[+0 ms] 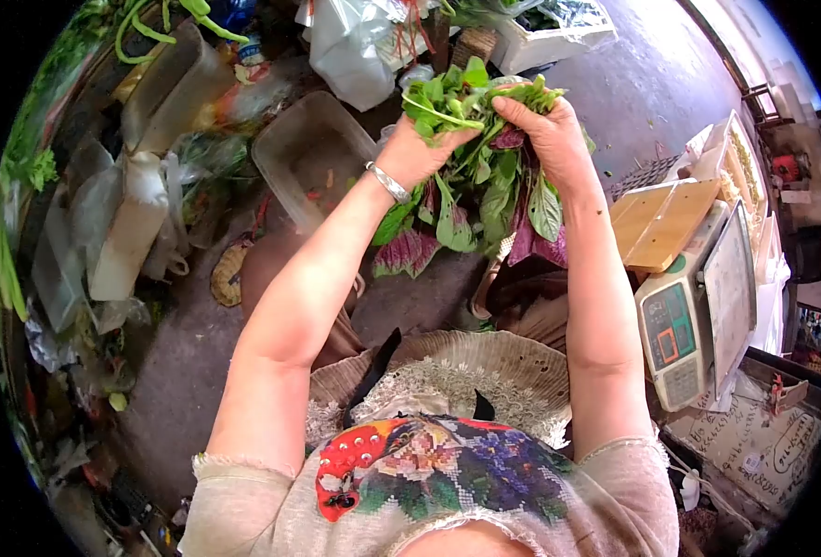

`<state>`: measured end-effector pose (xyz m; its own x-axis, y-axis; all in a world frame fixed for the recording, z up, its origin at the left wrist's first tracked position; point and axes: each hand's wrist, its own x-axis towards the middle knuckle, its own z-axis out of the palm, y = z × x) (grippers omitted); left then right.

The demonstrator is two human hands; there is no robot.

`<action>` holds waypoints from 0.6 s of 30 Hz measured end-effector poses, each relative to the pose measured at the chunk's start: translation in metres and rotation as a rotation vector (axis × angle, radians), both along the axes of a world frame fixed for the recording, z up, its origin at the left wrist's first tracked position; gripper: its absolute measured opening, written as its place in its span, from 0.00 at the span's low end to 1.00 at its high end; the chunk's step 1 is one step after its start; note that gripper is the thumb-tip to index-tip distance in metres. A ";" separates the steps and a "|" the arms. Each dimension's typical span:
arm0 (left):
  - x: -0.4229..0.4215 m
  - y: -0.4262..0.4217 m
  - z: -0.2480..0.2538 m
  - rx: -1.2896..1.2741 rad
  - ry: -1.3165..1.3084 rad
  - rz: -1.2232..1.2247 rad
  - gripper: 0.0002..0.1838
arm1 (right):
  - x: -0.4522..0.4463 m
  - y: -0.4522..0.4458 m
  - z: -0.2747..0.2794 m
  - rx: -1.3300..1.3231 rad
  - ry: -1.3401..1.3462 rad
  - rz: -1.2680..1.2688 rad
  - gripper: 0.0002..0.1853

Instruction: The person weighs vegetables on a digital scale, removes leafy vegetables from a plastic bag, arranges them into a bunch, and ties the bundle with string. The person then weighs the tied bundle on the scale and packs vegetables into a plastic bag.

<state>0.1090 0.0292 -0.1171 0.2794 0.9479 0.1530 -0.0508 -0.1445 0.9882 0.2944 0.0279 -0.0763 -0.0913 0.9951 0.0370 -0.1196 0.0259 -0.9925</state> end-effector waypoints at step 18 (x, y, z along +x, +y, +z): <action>0.005 -0.004 -0.002 0.094 0.099 -0.059 0.21 | -0.007 -0.004 0.008 -0.027 0.108 -0.148 0.16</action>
<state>0.1136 0.0249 -0.1193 0.3524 0.9122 0.2090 0.0353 -0.2361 0.9711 0.2871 0.0239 -0.0683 0.0589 0.9982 0.0114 -0.2228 0.0243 -0.9746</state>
